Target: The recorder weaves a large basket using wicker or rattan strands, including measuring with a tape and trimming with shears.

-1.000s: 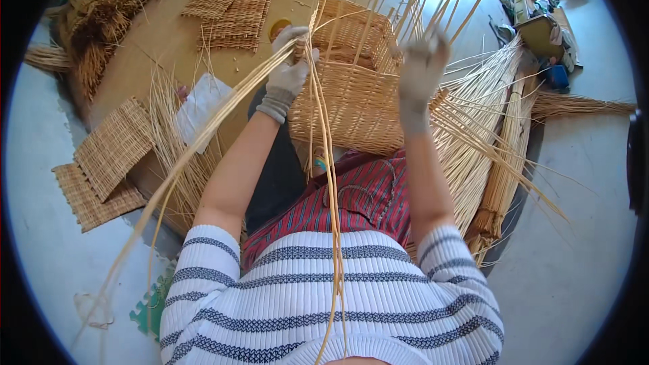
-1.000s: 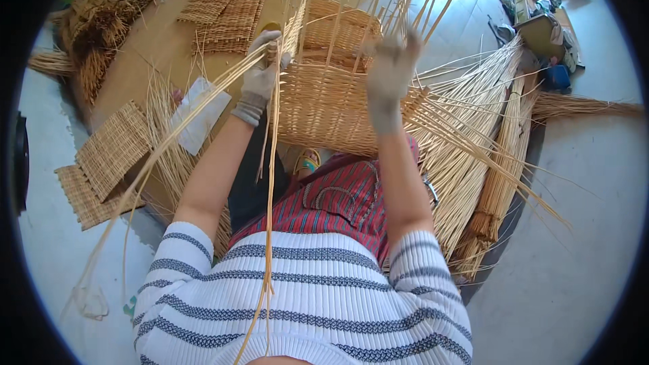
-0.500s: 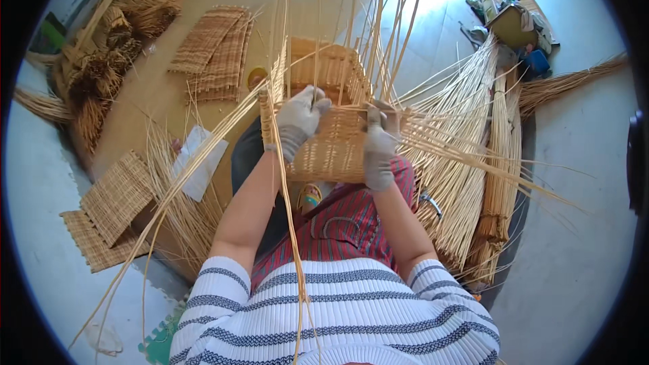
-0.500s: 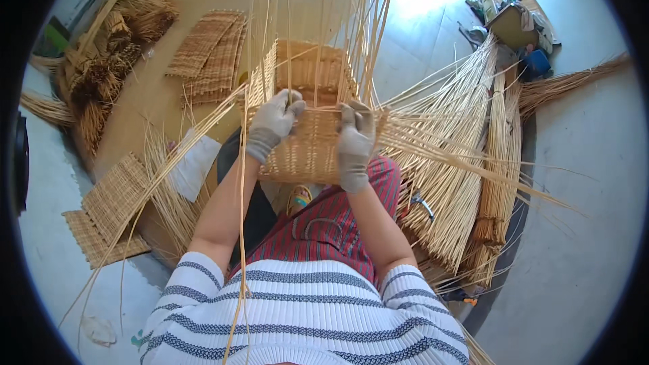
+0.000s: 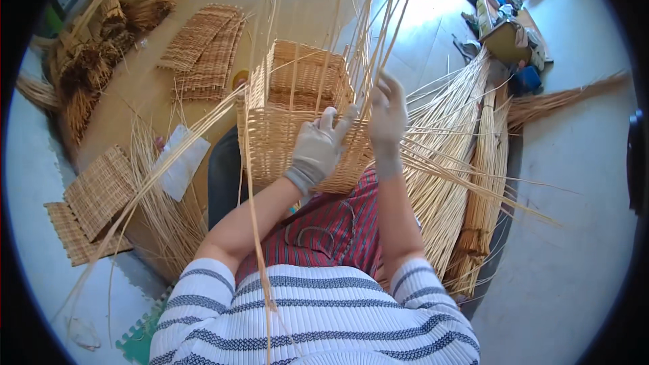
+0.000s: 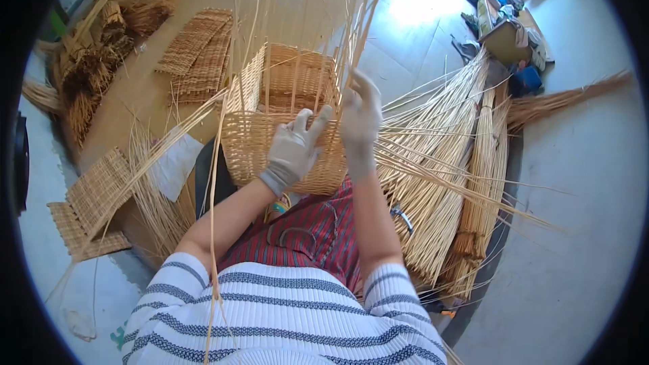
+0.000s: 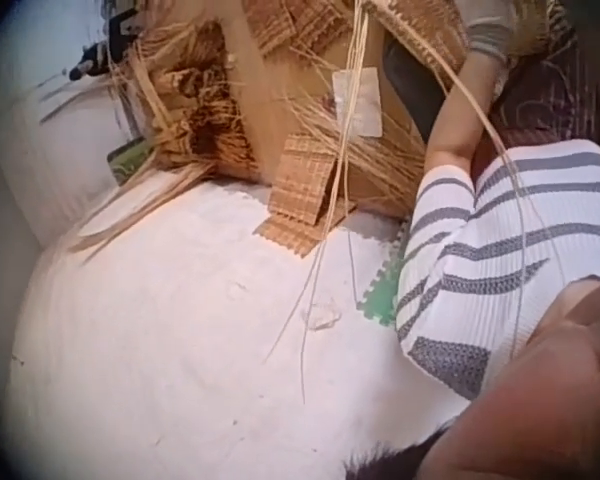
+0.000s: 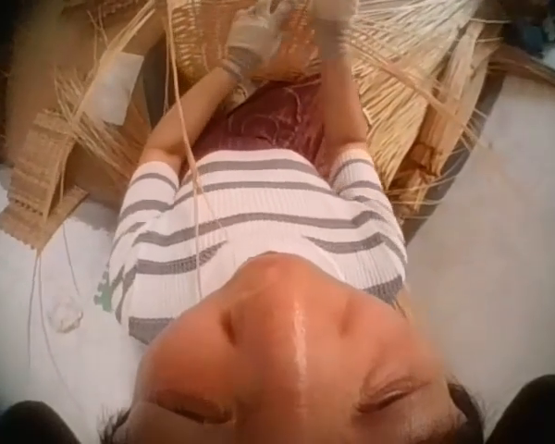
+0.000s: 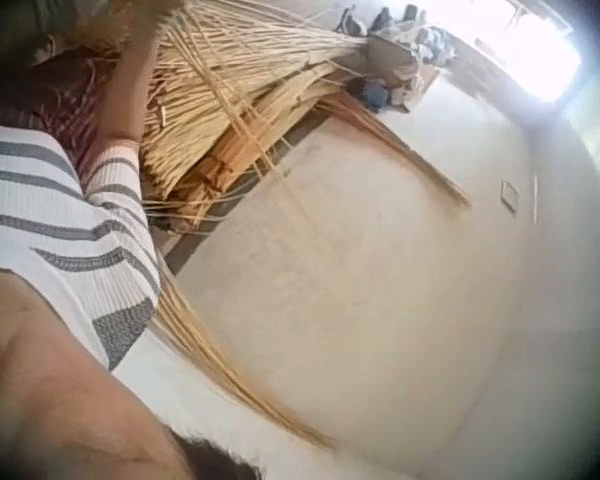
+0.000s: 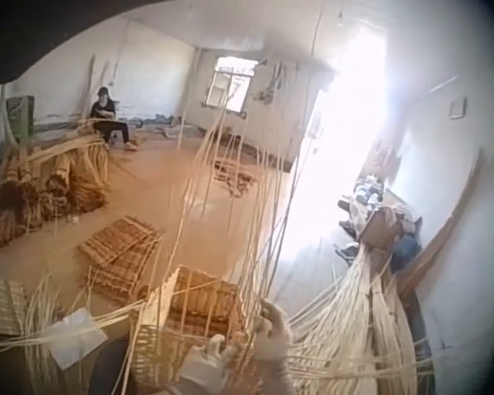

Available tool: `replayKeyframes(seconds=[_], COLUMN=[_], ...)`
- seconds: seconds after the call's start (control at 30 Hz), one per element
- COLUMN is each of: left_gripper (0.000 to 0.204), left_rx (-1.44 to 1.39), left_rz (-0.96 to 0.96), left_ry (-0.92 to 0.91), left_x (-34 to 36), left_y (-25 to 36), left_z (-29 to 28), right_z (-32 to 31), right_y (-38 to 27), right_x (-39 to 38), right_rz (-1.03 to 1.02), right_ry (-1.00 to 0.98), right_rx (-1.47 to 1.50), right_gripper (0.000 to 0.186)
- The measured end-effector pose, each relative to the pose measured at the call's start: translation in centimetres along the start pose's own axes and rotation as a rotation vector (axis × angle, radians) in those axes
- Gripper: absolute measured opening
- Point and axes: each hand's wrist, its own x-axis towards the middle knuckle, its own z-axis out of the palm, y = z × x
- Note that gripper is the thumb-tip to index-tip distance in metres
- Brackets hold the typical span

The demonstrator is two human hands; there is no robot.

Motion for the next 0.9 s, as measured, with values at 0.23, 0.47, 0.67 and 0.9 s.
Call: replayKeyframes(seconds=[0.23, 0.47, 0.67, 0.9], left_gripper=[0.067, 0.049, 0.035, 0.058], left_rx=[0.311, -0.449, -0.129, 0.098], left_rz=[-0.091, -0.013, -0.327, -0.324], left_ry=[-0.124, 0.280, 0.440, 0.131], left_x=[1.1, -2.1, -9.6, -8.8], left_y=[1.1, -0.8, -9.0, -12.8], left_z=[1.4, 0.7, -3.3, -6.5], right_z=[-8.6, -4.9, 13.4, 21.1], right_y=[-0.1, 0.3, -8.9, -3.9], right_x=[-1.6, -11.7, -1.9, 0.8], right_rz=[0.425, 0.356, 0.278, 0.579], right_ry=[0.179, 0.036, -0.401, -0.457], right_rx=[0.122, 0.442, 0.095, 0.307], right_gripper=[0.038, 0.031, 0.078, 0.102])
